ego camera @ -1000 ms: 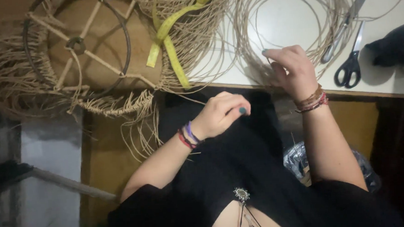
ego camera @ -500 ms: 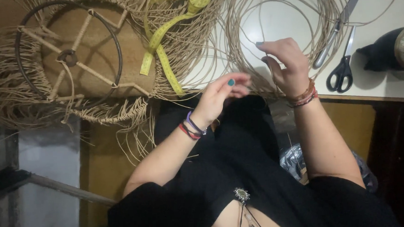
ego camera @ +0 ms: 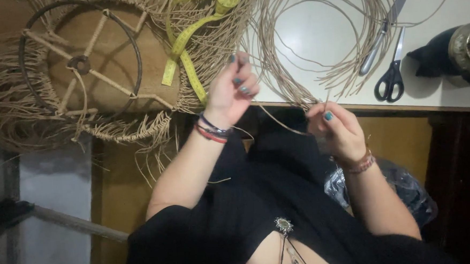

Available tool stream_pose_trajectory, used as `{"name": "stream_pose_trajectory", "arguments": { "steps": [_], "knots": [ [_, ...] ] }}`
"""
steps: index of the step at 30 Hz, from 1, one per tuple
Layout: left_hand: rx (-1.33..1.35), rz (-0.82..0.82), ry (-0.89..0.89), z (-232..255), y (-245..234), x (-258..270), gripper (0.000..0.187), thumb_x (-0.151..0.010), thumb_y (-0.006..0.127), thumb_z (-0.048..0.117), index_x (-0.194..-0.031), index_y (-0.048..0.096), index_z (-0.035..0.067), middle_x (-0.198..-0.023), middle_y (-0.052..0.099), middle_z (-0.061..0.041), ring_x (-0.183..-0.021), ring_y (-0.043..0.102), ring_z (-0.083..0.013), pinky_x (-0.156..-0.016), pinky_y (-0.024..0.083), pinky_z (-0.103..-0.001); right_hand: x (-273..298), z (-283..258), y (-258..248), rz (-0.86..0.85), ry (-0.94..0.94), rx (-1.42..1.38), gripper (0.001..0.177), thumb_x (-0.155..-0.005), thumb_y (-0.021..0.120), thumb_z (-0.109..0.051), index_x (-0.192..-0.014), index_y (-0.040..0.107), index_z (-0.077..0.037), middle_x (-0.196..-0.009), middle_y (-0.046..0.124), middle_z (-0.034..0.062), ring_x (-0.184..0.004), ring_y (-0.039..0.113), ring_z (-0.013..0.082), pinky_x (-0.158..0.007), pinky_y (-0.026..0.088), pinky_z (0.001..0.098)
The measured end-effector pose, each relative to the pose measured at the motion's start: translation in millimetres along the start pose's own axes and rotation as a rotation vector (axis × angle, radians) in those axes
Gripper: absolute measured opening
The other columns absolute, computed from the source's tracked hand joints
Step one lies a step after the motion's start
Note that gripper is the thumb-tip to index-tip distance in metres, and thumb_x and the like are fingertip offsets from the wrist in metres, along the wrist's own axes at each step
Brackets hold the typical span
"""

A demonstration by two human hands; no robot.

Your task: Weaving and knotting natural fibers around a circular frame to create a decorative item, including measuring and cutting the material.

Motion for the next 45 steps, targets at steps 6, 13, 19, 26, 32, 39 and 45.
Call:
{"name": "stream_pose_trajectory", "arguments": {
  "steps": [6, 13, 19, 26, 32, 39, 45],
  "knots": [
    [-0.202, 0.011, 0.142, 42, 4, 30, 0.023, -0.112, 0.040, 0.034, -0.112, 0.056, 0.018, -0.072, 0.015, 0.013, -0.050, 0.023, -0.0018, -0.048, 0.024, -0.018, 58, 26, -15, 0.232, 0.107, 0.161, 0.030, -0.108, 0.044, -0.012, -0.107, 0.063, 0.012, -0.057, 0.034, -0.0050, -0.049, 0.045, 0.0053, -0.047, 0.042, 0.0215],
    [-0.134, 0.349, 0.093, -32, -17, 75, 0.024, -0.105, 0.060, 0.020, -0.126, 0.063, 0.008, -0.126, 0.070, -0.013, -0.113, 0.071, -0.0329, -0.091, 0.064, -0.052, 77, 29, 27, 0.171, -0.040, 0.660, 0.027, -0.099, 0.064, -0.026, -0.086, 0.077, -0.006, -0.065, 0.061, 0.0098, -0.054, 0.056, 0.0205, -0.052, 0.046, 0.0326],
    [-0.046, 0.320, 0.024, -67, -7, 100, 0.037, -0.107, 0.060, 0.027, -0.137, 0.062, 0.005, -0.127, 0.071, -0.018, -0.115, 0.070, -0.0335, -0.098, 0.060, -0.051, 90, 47, 56, 0.075, -0.046, 0.775, 0.015, -0.093, 0.070, -0.020, -0.084, 0.078, -0.010, -0.058, 0.056, 0.0079, -0.048, 0.053, 0.0248, -0.047, 0.042, 0.0353],
    [-0.132, 0.186, 0.179, -55, 1, 110, 0.036, -0.110, 0.056, 0.023, -0.139, 0.062, 0.003, -0.115, 0.075, -0.019, -0.114, 0.071, -0.0322, -0.102, 0.058, -0.042, 86, 34, 65, 0.115, -0.077, 0.821, 0.017, -0.096, 0.067, -0.017, -0.082, 0.076, -0.012, -0.058, 0.054, 0.0095, -0.048, 0.053, 0.0295, -0.048, 0.043, 0.0357],
    [-0.202, 0.239, 0.271, -49, -6, 117, 0.029, -0.107, 0.060, 0.018, -0.129, 0.068, 0.002, -0.098, 0.077, -0.014, -0.102, 0.075, -0.0308, -0.094, 0.061, -0.040, 79, 41, 70, 0.067, -0.068, 0.813, 0.019, -0.096, 0.067, -0.019, -0.080, 0.076, -0.011, -0.056, 0.055, 0.0087, -0.047, 0.053, 0.0276, -0.047, 0.043, 0.0355],
    [-0.225, 0.356, 0.422, -20, -20, 113, 0.023, -0.105, 0.061, 0.021, -0.117, 0.072, 0.004, -0.090, 0.075, -0.009, -0.090, 0.077, -0.0259, -0.083, 0.065, -0.033, 74, 49, 69, 0.082, 0.068, 0.761, 0.022, -0.100, 0.060, -0.019, -0.091, 0.079, -0.014, -0.063, 0.060, 0.0099, -0.055, 0.058, 0.0255, -0.059, 0.049, 0.0370],
    [-0.154, 0.378, 0.592, 13, -6, 102, 0.023, -0.112, 0.051, 0.023, -0.120, 0.066, 0.008, -0.075, 0.045, 0.006, -0.052, 0.042, 0.0003, -0.048, 0.034, -0.012, 62, 70, 75, -0.073, 0.156, 0.752, 0.020, -0.099, 0.060, -0.012, -0.099, 0.077, -0.001, -0.085, 0.071, 0.0224, -0.078, 0.069, 0.0394, -0.074, 0.053, 0.0485]
  ]
}}
Point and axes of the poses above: each hand's wrist, its own x-axis away from the middle knuckle, its own y-axis out of the palm, z = x × y, the point moved 5 cm from there along -x, towards the middle knuckle
